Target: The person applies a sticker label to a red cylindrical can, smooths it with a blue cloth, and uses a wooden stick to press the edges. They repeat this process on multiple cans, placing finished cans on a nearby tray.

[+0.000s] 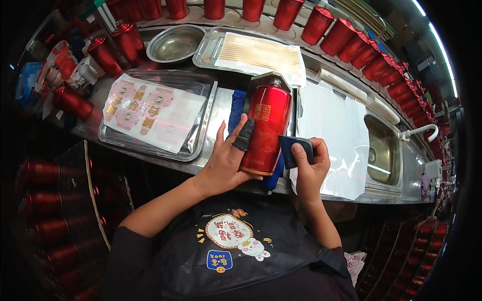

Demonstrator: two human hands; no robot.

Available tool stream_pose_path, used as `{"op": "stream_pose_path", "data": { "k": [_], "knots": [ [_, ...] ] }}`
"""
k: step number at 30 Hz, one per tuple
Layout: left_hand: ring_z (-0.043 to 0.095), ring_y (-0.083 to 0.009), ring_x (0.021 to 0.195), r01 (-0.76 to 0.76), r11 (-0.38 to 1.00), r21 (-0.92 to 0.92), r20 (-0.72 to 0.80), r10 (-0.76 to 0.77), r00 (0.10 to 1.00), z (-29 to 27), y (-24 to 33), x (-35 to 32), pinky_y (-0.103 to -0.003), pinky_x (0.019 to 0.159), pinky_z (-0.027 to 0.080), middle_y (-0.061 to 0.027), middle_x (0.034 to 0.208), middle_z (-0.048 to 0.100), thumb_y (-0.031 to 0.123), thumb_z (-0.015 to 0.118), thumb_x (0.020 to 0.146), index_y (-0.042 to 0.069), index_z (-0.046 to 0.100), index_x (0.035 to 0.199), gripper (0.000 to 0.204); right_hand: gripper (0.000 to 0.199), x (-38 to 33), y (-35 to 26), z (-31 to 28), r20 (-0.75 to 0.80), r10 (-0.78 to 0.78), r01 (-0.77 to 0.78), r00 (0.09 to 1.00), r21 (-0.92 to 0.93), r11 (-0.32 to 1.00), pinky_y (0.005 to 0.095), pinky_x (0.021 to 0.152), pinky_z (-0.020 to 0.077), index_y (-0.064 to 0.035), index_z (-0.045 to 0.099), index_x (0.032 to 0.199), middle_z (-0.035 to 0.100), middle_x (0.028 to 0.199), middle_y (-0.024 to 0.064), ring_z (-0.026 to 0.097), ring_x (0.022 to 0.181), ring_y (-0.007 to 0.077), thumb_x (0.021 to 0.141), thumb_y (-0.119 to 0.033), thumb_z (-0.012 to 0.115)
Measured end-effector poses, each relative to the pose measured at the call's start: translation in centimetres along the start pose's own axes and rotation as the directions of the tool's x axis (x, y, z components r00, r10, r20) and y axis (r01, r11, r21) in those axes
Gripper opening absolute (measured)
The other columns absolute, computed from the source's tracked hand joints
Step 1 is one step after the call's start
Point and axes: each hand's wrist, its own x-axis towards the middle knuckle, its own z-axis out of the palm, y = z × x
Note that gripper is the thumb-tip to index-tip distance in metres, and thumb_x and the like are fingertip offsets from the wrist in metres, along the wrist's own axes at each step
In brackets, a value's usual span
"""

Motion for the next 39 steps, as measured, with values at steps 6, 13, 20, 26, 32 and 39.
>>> {"op": "stream_pose_path", "data": {
  "k": [6,13,20,26,32,39],
  "knots": [
    [0.02,-0.0371,0.155,-0.004,1.0,-0.015,-0.02,0.004,1.0,-0.9,0.4,-0.2,-0.068,0.118,0.014,-0.0293,0.165,0.019,0.06,0.079,0.076,-0.003,0.03,0.155,0.112,0.019,0.7,0.1,-0.1,0.075,-0.049,0.058,0.996,-0.126,0.99,0.0209,0.069,0.0424,-0.0035,0.059,0.089,0.056,0.082,-0.0018,0.051,0.075,0.0059,0.094,-0.013,0.075],
    [0.051,-0.042,0.13,0.076,0.962,-0.263,-0.2,-0.132,0.971,-2.5,-0.7,2.1,-0.06,0.111,0.029,-0.0305,0.129,0.058,0.054,0.068,0.092,-0.007,0.057,0.116,0.067,0.01,1.7,0.4,-2.9,-0.04,-0.141,0.14,0.989,-0.047,0.989,0.0205,0.072,0.0442,-0.0024,0.058,0.099,0.06,0.089,-0.0003,0.054,0.08,0.0061,0.098,-0.007,0.067],
    [0.067,-0.0309,0.06,0.079,0.919,-0.387,-0.555,-0.3,0.776,-4.6,-1.8,8.6,-0.037,0.056,0.048,-0.0206,0.066,0.064,0.023,0.066,0.099,-0.004,0.061,0.077,0.035,0.024,1.9,1.2,-3.7,0.139,0.111,-0.15,0.984,0.316,0.937,0.0244,0.08,0.0519,0.0,0.058,0.122,0.067,0.101,0.0079,0.065,0.088,0.0128,0.099,-0.008,0.059],
    [0.065,-0.0443,0.094,0.296,0.929,-0.221,-0.314,-0.355,0.881,-2.5,-3.9,12.8,-0.051,0.084,0.049,-0.0243,0.092,0.069,0.044,0.057,0.1,0.001,0.062,0.085,0.045,0.012,1.2,0.9,-6.1,0.259,0.287,-0.3,0.922,0.011,0.954,0.0193,0.052,0.0381,-0.0095,0.056,0.09,0.052,0.075,-0.0036,0.048,0.059,0.0042,0.093,-0.018,0.064],
    [0.062,-0.0493,0.115,0.501,0.785,-0.365,0.023,-0.531,0.847,-1.7,-3.2,14.6,-0.049,0.1,0.047,-0.0354,0.12,0.064,0.052,0.053,0.1,-0.007,0.056,0.119,0.062,0.073,-0.8,0.1,0.2,0.404,-0.232,0.427,0.885,-0.507,0.749,0.0316,0.09,0.0489,-0.0015,0.051,0.129,0.06,0.11,0.0114,0.06,0.101,0.0234,0.067,-0.01,0.087],
    [0.064,-0.0478,0.113,0.465,0.736,-0.492,0.044,-0.512,0.858,-1.0,-4.0,16.0,-0.047,0.1,0.05,-0.0361,0.124,0.062,0.051,0.057,0.094,-0.005,0.051,0.132,0.068,0.088,-1.5,-0.5,1.2,0.336,-0.199,0.359,0.921,-0.527,0.771,0.0335,0.088,0.0503,-0.0024,0.046,0.134,0.06,0.114,0.0138,0.06,0.103,0.0247,0.061,-0.011,0.095]
  ]
}}
